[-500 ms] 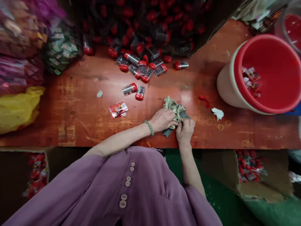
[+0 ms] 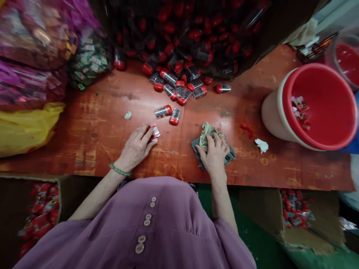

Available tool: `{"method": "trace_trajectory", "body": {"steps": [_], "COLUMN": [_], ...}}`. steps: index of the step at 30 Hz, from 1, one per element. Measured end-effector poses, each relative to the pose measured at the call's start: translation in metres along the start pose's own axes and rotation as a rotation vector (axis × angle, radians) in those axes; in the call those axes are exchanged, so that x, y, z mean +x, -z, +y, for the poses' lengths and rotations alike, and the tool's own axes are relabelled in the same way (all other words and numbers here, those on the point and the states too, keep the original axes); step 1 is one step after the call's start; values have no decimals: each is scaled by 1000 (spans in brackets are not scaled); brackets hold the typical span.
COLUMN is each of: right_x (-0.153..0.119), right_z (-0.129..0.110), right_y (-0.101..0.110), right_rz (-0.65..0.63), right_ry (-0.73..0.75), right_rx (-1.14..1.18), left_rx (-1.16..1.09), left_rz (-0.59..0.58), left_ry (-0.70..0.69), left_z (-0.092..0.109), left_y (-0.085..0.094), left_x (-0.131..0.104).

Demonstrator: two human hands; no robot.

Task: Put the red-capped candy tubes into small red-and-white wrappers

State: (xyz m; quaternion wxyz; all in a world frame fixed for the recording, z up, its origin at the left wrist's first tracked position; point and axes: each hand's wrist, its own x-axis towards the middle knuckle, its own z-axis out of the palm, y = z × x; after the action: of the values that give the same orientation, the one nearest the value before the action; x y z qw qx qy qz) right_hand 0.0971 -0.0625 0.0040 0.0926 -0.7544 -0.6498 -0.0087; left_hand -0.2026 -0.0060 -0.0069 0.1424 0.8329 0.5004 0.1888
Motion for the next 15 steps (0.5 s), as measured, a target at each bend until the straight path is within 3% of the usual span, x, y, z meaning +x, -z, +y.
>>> {"method": "trace_trajectory", "body": {"steps": [4, 8, 12, 15], "right_x": [2, 12, 45, 79], "right_z": [11, 6, -39, -83], "right_y": [-17, 3, 18, 13], "right_rz": [-73, -16, 21, -37], "right_ry": [-55, 10, 234, 427], "right_rx": [-23, 123, 390, 383], "left_rx": [-20, -22, -14, 74], "left_rz": [54, 112, 210, 225], "left_ry": [-57, -142, -190, -189], "left_z": [-8, -14, -13, -11], "left_y": [-16, -20, -16, -11], "left_x": [-6, -7, -5, -3]}}
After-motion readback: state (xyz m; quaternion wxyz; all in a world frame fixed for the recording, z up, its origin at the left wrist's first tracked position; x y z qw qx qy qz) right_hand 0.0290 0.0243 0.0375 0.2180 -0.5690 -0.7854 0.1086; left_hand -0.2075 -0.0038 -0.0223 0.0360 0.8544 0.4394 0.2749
